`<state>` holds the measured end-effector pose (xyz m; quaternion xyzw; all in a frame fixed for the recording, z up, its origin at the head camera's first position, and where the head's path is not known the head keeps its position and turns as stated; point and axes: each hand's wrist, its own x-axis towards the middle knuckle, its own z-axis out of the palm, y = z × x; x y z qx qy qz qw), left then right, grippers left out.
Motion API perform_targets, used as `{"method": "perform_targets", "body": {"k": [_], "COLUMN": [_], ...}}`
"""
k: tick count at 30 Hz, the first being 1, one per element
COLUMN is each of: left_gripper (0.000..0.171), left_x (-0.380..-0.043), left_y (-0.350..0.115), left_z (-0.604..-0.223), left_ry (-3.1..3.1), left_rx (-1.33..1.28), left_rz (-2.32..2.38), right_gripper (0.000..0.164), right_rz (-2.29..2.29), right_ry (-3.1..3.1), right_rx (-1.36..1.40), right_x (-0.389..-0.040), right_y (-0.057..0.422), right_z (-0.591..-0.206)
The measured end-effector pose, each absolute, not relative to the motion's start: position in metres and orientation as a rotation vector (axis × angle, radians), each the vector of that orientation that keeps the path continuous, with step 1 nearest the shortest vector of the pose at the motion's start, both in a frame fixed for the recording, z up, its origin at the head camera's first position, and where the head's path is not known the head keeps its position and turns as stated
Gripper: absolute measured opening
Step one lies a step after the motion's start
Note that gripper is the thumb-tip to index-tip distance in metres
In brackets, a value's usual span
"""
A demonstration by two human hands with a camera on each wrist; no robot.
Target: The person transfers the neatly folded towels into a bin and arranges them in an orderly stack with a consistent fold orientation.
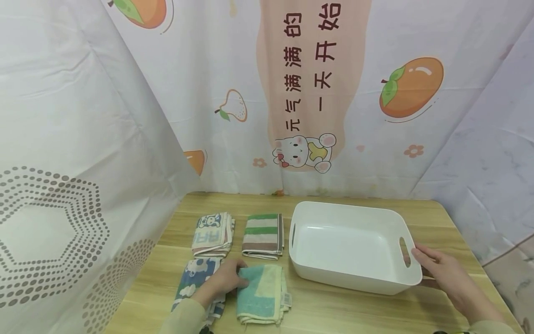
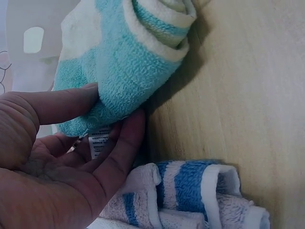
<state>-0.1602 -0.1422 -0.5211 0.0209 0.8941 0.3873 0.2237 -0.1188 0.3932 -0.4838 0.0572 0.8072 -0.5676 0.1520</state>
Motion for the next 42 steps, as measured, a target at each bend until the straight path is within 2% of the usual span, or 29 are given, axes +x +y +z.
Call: {"method": "perform_targets", "body": {"k": [9, 23, 31, 42], "left_gripper": [0.034, 0.028, 0.029, 0.024], "left_x": [-0.159, -0.158, -0.165, -0.164], "left_y": [-0.143, -0.154, -0.158, -0.160], "left_z": [-0.515, -0.505, -0.500, -0.486], "left_ry": [2.380, 2.204, 2.260, 2.184], "left_rx": [0.061, 0.239, 0.439, 0.508], "left_rz": [1.188, 1.391, 1.353, 1.350], "right_gripper": [0.072, 0.068, 0.066, 0.065], "right_rz": [-1.624, -1.645, -1.656, -1.693], "right_ry": [2.305, 2.338, 2.350, 2.339], "right_rx": [0.174, 0.136, 0.090, 0.074], "right_x": [-0.118, -0.119, -0.119, -0.119], "right_y": [0.391, 0.383, 0.382, 0.375], "right_z": [-0.482, -0.482, -0.482, -0.482]}}
